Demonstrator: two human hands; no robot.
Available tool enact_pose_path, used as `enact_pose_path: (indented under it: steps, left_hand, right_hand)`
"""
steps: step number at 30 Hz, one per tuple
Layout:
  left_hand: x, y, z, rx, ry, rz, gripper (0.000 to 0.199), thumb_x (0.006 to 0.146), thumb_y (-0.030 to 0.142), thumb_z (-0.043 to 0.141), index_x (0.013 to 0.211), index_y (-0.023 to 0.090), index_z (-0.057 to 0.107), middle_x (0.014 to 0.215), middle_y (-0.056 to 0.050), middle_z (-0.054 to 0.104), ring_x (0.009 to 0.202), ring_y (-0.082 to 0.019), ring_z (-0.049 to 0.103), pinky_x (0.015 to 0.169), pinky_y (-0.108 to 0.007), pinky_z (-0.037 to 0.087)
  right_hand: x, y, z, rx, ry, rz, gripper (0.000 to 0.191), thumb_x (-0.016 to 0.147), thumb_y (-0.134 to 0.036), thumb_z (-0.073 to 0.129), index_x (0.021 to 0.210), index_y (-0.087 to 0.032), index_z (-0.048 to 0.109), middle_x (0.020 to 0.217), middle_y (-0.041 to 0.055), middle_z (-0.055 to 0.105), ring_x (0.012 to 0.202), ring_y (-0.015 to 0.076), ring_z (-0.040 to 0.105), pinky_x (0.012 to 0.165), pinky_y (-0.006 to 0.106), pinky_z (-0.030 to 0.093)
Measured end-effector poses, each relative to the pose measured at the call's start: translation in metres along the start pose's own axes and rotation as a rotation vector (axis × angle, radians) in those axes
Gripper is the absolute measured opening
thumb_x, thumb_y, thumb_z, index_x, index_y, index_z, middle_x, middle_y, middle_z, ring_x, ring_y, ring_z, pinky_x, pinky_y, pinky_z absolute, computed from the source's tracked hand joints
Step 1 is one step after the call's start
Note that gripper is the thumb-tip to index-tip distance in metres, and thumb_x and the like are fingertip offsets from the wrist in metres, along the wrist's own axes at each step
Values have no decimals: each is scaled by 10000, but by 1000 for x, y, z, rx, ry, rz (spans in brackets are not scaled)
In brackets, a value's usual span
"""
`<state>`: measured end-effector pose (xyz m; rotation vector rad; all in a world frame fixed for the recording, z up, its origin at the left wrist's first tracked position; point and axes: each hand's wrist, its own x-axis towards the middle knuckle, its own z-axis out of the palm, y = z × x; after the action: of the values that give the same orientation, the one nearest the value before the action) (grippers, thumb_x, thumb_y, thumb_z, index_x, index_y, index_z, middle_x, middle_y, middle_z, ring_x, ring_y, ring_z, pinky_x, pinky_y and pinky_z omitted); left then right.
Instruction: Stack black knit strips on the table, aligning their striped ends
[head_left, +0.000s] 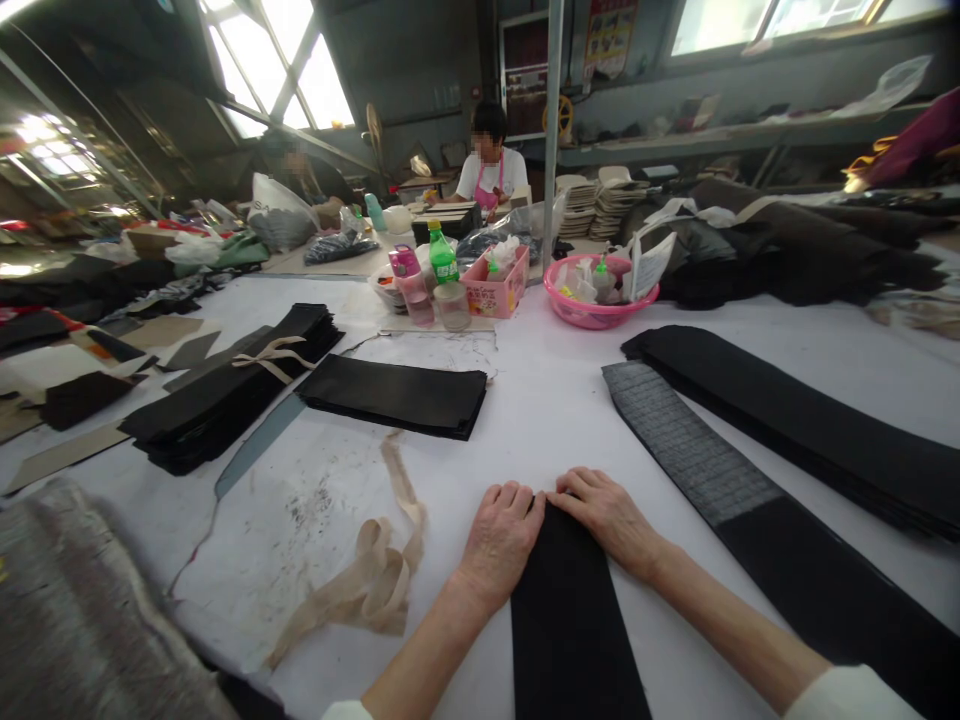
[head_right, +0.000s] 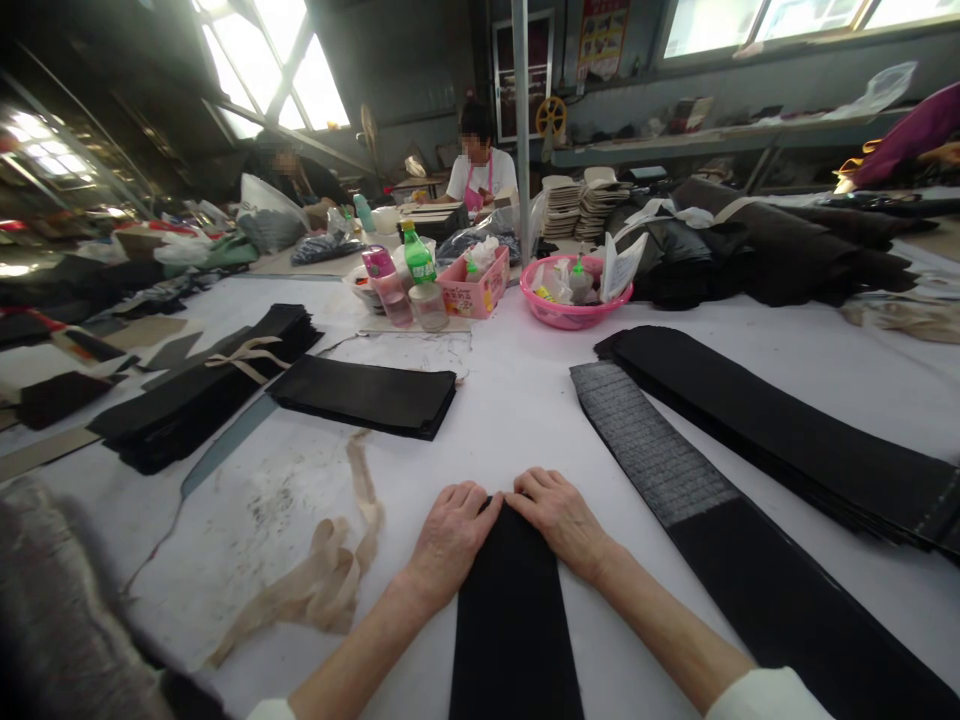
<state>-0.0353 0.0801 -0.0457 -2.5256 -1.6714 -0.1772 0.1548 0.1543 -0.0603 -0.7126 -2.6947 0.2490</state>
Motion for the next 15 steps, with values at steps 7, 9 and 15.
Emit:
enact_pose_path:
  steps: [7, 9, 15]
  left_hand:
    - [-1, 1, 0, 26, -13, -6, 335, 918, 170, 485, 1252, 189, 492, 985, -72, 552, 954, -228, 513, 858, -399, 435]
    - [-1, 2, 0, 44, -17, -1, 343, 915, 172, 489, 1258, 188, 488, 988, -70, 547, 951, -234, 511, 862, -406, 434]
    - [0, 3, 0, 42, -27, -3, 337, 921, 170, 476, 1258, 190, 485, 991, -63, 546, 937, -233, 517, 855, -398, 436]
  right_hand:
    - [-3, 4, -1, 4, 13, -14, 238, 953, -184, 460, 1132, -234, 608, 991, 58, 595, 929, 192, 519, 824, 340, 433]
    - [-3, 4, -1, 1, 10, -17, 239, 953, -187, 461, 1140, -230, 604, 992, 59, 592, 925, 193, 516, 821, 341, 434]
    - [-2, 4, -3, -11, -21, -25, 246, 954, -172, 454, 1148, -223, 598, 997, 60, 588, 940, 199, 508, 835, 348, 422]
